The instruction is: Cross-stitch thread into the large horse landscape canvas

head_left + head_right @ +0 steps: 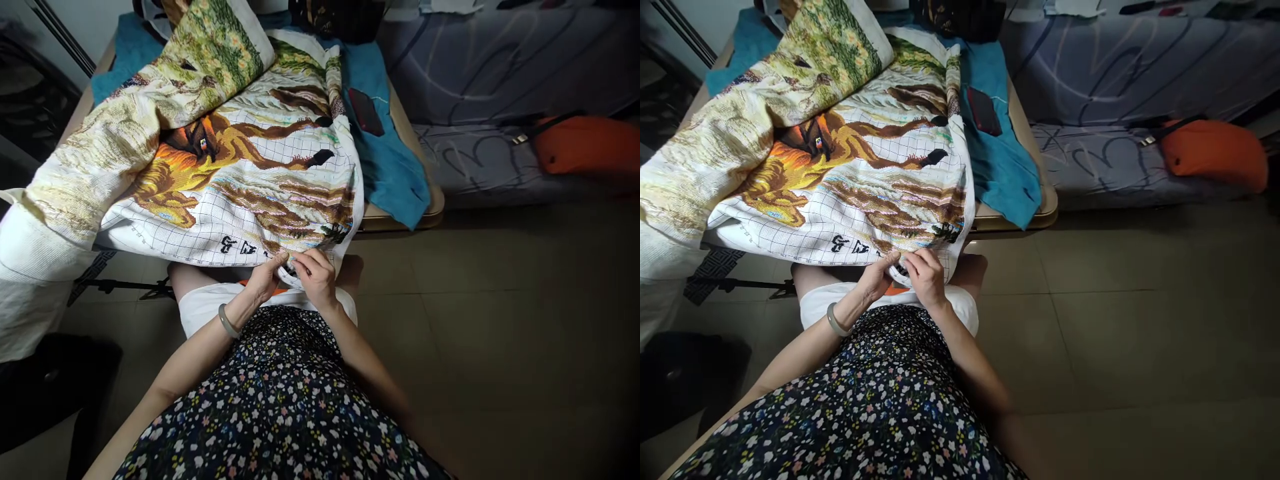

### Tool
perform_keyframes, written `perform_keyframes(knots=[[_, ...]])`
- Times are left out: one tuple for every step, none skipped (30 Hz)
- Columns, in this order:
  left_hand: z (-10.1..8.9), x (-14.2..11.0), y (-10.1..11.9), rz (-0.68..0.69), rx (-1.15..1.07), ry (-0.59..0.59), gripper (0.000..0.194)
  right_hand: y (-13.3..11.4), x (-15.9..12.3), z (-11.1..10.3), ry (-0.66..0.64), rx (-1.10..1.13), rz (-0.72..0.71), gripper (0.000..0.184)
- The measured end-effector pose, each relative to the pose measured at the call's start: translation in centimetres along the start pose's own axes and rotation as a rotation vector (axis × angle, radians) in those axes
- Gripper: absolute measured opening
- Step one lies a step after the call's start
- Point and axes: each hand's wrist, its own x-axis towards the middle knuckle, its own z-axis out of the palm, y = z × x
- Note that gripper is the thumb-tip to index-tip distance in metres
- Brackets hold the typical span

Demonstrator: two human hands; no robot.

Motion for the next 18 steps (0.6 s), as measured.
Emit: perform_keyframes(knots=[[-0.1, 0.0, -0.2, -0.001, -0.005, 0.007, 0.019, 0.0, 0.2, 0.1, -0.013, -0.033, -0.011, 0.022], [-0.2, -0.1, -0.4, -0.002, -0.007, 0.015, 0.020, 0.0, 0.4, 0.1, -0.034, -0.064, -0.022, 0.023], [-0.4, -0.1, -0.5, -0.005, -0.009, 0.019, 0.020, 0.0, 0.6, -0.1, -0.056, -0.093, -0.032, 0.023], [-0.5, 0.0, -0.6, -0.008, -0.010, 0.022, 0.020, 0.0, 0.7, -0.3, -0.080, -0.117, -0.044, 0.023], [-0.5, 0.0, -0.7, -0.010, -0.011, 0.021, 0.021, 0.0, 0.8, -0.5, -0.103, -0.134, -0.056, 0.022], [-0.6, 0.0, -0.7, -0.013, -0.011, 0.018, 0.021, -0.1, 0.9, -0.7, -0.124, -0.148, -0.066, 0.022], [-0.6, 0.0, -0.7, -0.015, -0.011, 0.018, 0.022, -0.2, 1.0, -0.8, -0.142, -0.158, -0.074, 0.020], [-0.6, 0.0, -0.8, -0.014, -0.014, 0.022, 0.023, -0.3, 1.1, -0.8, -0.163, -0.164, -0.080, 0.019], [-0.6, 0.0, -0.8, -0.006, -0.017, 0.030, 0.024, -0.6, 1.3, -0.7, -0.184, -0.160, -0.087, 0.018], [-0.5, 0.0, -0.8, 0.008, -0.019, 0.041, 0.024, -0.9, 1.6, -0.6, -0.199, -0.141, -0.091, 0.018], [-0.4, -0.1, -0.8, 0.026, -0.020, 0.053, 0.025, -1.2, 2.0, -0.6, -0.195, -0.103, -0.090, 0.018], [-0.3, -0.2, -0.8, 0.046, -0.021, 0.064, 0.026, -1.7, 2.4, -0.9, -0.169, -0.037, -0.074, 0.019], [-0.2, -0.2, -0.8, 0.064, -0.023, 0.071, 0.027, -2.1, 3.0, -1.5, -0.122, 0.063, -0.036, 0.019], [-0.2, -0.2, -0.8, 0.077, -0.025, 0.077, 0.030, -2.4, 3.6, -2.6, -0.060, 0.192, 0.021, 0.018], [-0.1, -0.2, -0.9, 0.085, -0.029, 0.084, 0.032, -2.7, 4.2, -4.3, 0.024, 0.332, 0.089, 0.017], [-0.1, -0.2, -0.9, 0.090, -0.035, 0.096, 0.034, -2.7, 4.8, -6.5, 0.101, 0.470, 0.155, 0.017], [-0.1, -0.1, -0.9, 0.094, -0.041, 0.112, 0.036, -2.4, 5.4, -9.1, 0.175, 0.581, 0.193, 0.016], [-0.1, -0.1, -1.0, 0.099, -0.047, 0.131, 0.036, -1.9, 5.8, -11.9, 0.275, 0.626, 0.187, 0.015]])
